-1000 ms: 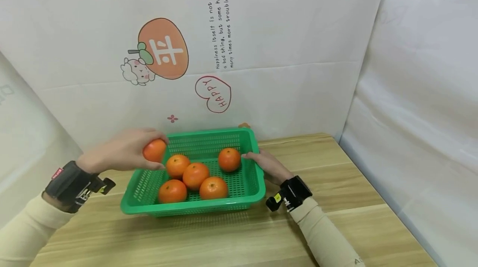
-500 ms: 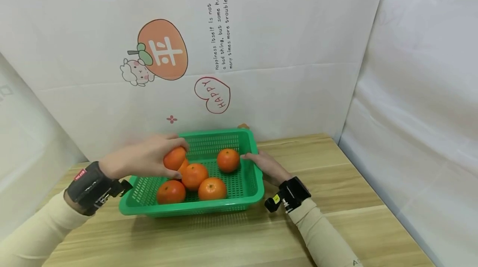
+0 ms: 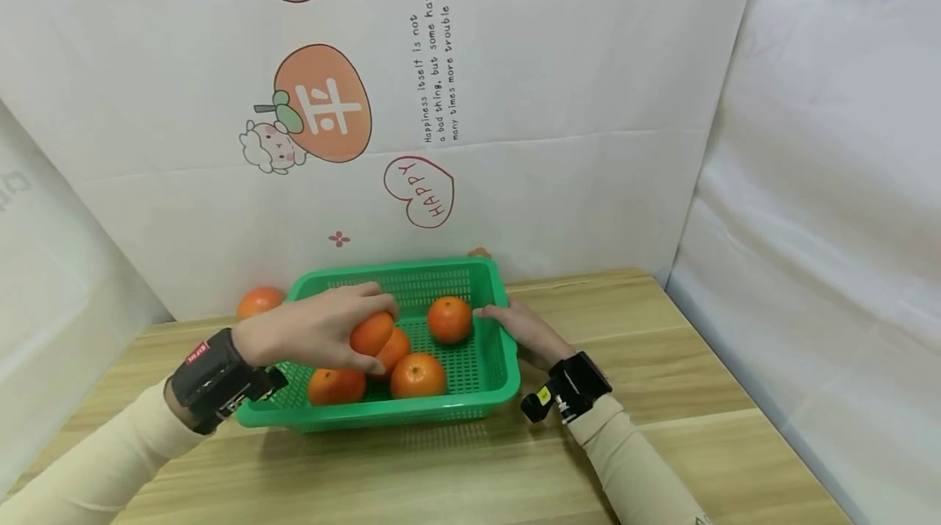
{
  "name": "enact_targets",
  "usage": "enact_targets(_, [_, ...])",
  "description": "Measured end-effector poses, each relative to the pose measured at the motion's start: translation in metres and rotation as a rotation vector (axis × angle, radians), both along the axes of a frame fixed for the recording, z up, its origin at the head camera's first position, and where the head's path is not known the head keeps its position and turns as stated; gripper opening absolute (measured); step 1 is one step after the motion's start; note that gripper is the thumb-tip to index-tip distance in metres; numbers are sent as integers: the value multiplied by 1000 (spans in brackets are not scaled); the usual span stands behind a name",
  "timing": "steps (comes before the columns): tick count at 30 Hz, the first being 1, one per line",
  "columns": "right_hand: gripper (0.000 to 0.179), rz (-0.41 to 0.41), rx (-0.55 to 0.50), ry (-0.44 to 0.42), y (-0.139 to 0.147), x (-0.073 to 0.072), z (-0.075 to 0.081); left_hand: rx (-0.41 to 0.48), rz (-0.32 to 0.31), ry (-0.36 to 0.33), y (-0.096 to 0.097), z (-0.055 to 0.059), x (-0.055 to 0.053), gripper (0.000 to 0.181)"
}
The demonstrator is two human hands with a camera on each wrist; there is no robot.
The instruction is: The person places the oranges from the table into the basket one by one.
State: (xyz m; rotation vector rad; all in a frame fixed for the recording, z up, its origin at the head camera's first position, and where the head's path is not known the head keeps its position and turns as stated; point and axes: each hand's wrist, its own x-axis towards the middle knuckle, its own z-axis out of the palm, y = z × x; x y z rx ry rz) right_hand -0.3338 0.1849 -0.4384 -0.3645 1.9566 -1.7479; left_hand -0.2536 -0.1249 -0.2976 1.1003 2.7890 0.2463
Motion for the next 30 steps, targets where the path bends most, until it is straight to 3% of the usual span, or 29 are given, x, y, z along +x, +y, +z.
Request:
enact_targets(9, [76,13,8,-6,-1,1,0,-42,-66,-17,24,-8,-5,55])
enact_targets(18, [68,20,-2,-7,1,1,-1,-101,-147,-33,64,-17,-19,50])
enact_targets(25, [59,8,2,5,1,3,-2,-181,-108,-39,83,-29,-27,83])
enact_targets(30, [56,0,6,13,1,1,-1,-185,-95,-44,88,-35,-34,87])
